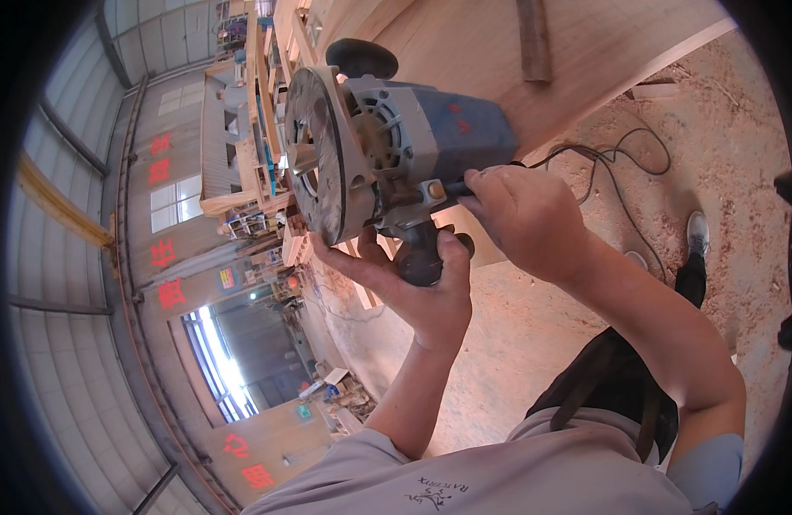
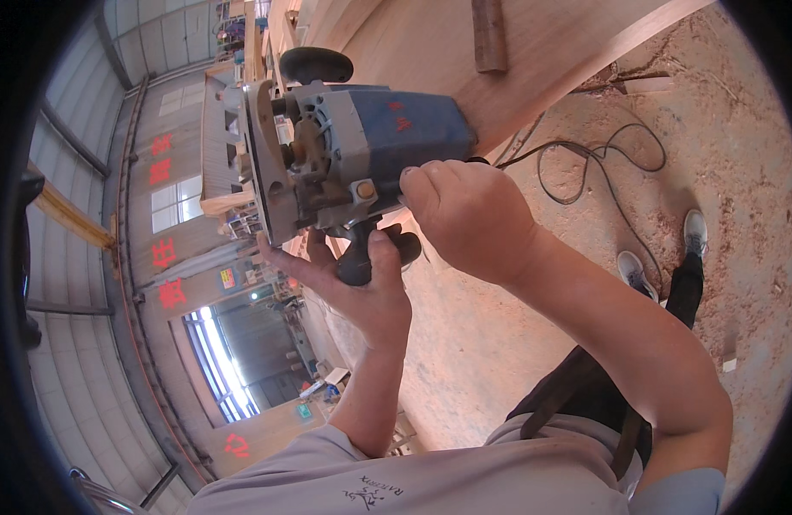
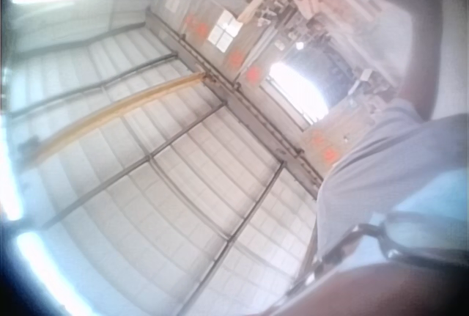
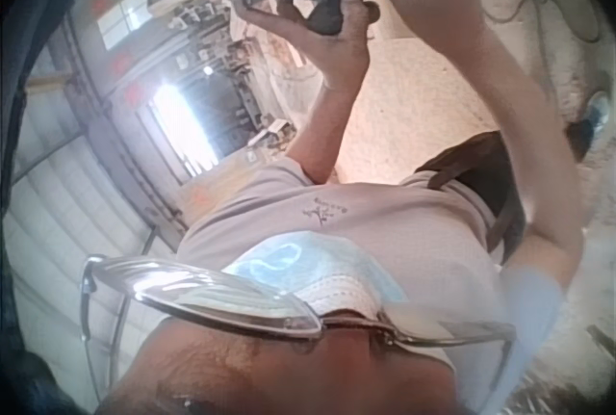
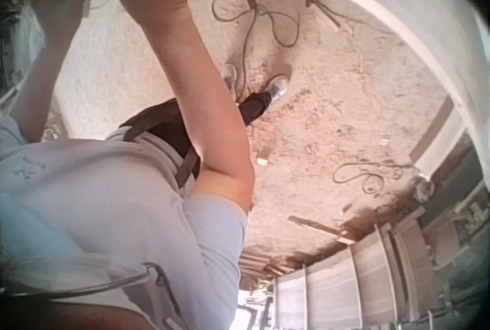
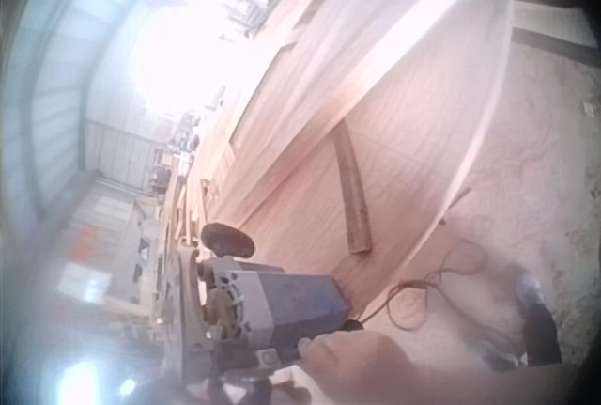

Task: The person uses a handheld electric router to shape the edge of a large curved wooden panel in a workshop. They guide the tool along the edge, pause to adjust the router, and continue routing until the edge is finished, then set the tool down.

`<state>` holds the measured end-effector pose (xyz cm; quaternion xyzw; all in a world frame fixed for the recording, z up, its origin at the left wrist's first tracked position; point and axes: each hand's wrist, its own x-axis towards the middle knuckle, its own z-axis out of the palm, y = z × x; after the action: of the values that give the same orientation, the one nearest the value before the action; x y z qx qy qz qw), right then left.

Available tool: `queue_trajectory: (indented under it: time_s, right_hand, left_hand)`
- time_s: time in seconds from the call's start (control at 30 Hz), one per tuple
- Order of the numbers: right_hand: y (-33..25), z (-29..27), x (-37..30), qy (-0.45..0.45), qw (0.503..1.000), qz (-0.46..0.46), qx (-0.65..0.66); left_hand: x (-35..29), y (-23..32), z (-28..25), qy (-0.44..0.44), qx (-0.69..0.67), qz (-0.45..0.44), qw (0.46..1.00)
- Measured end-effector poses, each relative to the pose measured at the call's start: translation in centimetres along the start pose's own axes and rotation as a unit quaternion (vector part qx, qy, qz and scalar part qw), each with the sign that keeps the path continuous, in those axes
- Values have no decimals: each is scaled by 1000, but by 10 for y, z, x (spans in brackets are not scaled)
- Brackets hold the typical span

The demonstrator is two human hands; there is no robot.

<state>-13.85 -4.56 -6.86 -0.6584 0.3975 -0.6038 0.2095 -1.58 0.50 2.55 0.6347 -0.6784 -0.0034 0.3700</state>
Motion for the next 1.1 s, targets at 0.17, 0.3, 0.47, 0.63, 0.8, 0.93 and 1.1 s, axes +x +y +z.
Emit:
queue_trajectory:
  time_s: [0.17, 0.3, 0.47, 0.63, 0.8, 0.93, 1.1]
  right_hand:
    - [8, -2, 8, -6, 999, -1, 49]
    - [10, -7, 8, -48, 997, 5, 52]
    - [2, 0, 3, -15, 999, 27, 34]
    - [13, -2, 8, -17, 998, 4, 63]
    - [8, -5, 3, -26, 999, 8, 37]
    - [5, 1, 0, -2, 998, 20, 55]
    - [16, -5, 10, -29, 997, -6, 66]
  left_hand:
    - [-1, -1, -1, -1, 11, 5, 1000]
    - [-2, -1, -1, 1, 23, 2, 1000]
    - [0, -1, 0, 6, 7, -6, 1000]
    - [2, 2, 0, 10, -7, -1, 1000]
    - [2, 2, 2, 9, -2, -6, 1000]
    - [3, 7, 2, 7, -2, -17, 1000]
    - [3, 10, 3, 7, -5, -16, 1000]
